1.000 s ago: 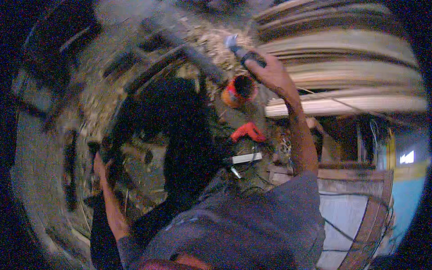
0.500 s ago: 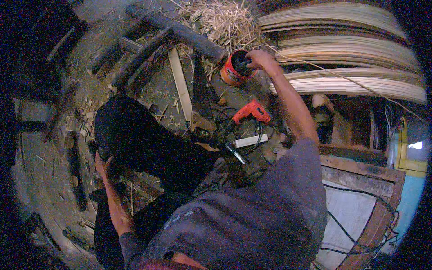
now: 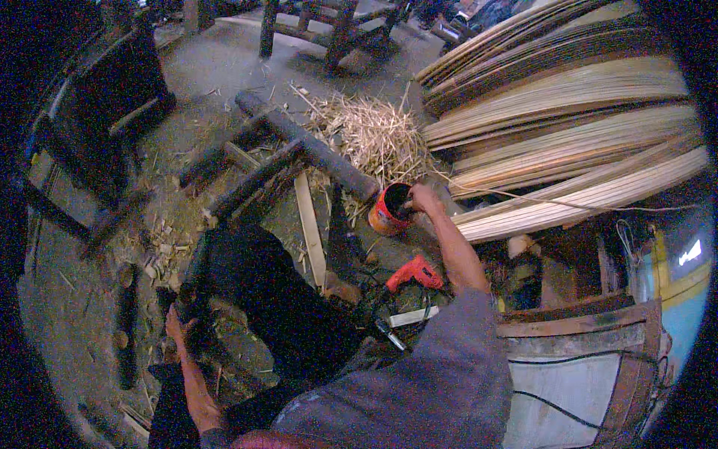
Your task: The person assembles a chair frame by hand, fitting dark cylindrical pieces together to form the legs and backrest. The person repeatedly joins and adjusts the components, then lifts the assembled frame to inspect the structure.
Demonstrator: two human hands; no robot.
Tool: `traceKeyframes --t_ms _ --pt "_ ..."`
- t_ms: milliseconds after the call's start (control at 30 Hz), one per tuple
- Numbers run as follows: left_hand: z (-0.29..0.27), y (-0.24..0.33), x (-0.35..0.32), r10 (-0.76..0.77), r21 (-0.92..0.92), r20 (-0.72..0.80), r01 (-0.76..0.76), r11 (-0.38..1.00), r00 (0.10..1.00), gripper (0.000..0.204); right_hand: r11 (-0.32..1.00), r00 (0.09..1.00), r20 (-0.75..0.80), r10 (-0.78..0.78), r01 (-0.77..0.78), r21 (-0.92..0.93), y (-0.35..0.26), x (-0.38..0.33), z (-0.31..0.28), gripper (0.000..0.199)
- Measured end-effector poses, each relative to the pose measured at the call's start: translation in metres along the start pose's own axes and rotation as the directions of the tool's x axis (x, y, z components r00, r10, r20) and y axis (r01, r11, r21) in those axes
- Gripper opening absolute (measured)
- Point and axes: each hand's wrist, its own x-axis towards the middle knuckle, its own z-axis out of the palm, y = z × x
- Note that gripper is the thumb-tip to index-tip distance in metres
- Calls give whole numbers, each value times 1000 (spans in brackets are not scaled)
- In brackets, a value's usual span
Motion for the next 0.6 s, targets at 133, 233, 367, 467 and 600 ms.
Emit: traceKeyframes --t_ms 133,233,367,467,600 --pt "4 14 7 -134 27 122 132 991 983 102 991 953 -303 4 38 131 -59 -38 -146 40" --pt "18 1 1 -122 62 18 121 991 992 104 962 906 -422 43 76 262 -133 -54 -236 55" --pt "23 14 -1 -107 84 -18 108 991 994 107 838 583 -811 42 422 346 -212 -42 -290 63" --pt "10 21 6 -156 91 81 148 985 984 103 395 536 -796 280 691 605 -288 -15 -302 57" --pt "-46 53 4 -65 -132 97 77 988 993 83 -528 933 -279 229 360 769 -413 13 -277 55"
